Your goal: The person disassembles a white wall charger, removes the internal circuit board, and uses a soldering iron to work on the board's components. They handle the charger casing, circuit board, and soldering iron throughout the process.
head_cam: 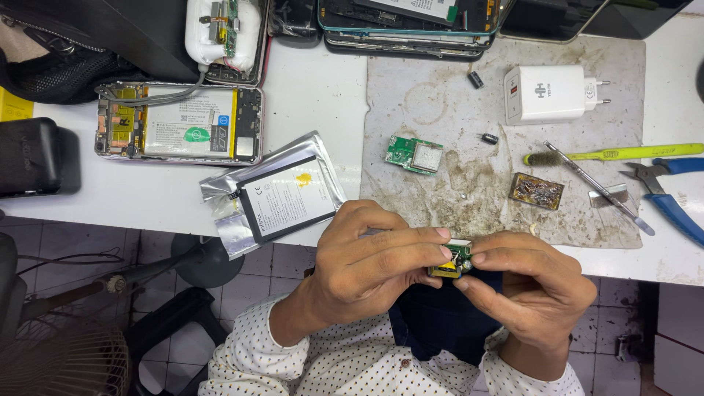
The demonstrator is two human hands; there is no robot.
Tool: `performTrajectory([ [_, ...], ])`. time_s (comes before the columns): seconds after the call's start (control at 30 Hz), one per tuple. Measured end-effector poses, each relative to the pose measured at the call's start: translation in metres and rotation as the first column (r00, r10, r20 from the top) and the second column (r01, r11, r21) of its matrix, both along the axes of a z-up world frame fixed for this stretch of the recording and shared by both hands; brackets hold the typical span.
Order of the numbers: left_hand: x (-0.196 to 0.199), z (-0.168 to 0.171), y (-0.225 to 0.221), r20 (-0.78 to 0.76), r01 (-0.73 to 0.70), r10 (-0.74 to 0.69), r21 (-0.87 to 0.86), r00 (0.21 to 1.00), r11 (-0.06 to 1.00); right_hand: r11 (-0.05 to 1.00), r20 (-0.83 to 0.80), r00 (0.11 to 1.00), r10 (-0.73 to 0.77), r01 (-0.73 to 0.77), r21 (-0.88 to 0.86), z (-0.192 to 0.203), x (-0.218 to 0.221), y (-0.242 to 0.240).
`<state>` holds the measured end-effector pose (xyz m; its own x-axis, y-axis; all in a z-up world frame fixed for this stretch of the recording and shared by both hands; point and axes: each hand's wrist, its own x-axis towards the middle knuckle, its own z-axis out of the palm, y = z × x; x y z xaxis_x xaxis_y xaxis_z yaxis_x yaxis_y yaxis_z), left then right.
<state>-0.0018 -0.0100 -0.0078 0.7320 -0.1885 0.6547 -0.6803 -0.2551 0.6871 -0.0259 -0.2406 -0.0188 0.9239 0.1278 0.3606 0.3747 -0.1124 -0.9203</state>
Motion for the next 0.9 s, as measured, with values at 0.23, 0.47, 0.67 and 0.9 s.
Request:
performTrajectory([
  [0.23,-0.0001,-0.0005,-0.0009,0.005,-0.005,0.005,0.023,1.0,1.0,1.0,-0.004,1.0,0.02,-0.02,0.018,-0.0016,0.0005,-0.001],
  [0.47,-0.0006,0.0008,0.0006,-0.042,0.014,-0.012,0.041,0.999,0.999,0.997,-0.077,0.997,0.031,-0.026,0.069,-0.0037,-0.0018,-0.0067],
  [0.67,-0.0008,0.0047,0.0029,-0.056,0.019,-0.015,0.072,0.998,0.997,0.992,-0.119,0.992,0.043,-0.028,0.124,-0.0055,-0.0045,-0.0085],
  [0.9,0.0001,0.0066,0.0056,-0.041,0.025,-0.022,0.088,0.999,0.996,0.991,-0.126,0.99,0.056,-0.04,0.13,-0.0049,-0.0041,-0.0081],
])
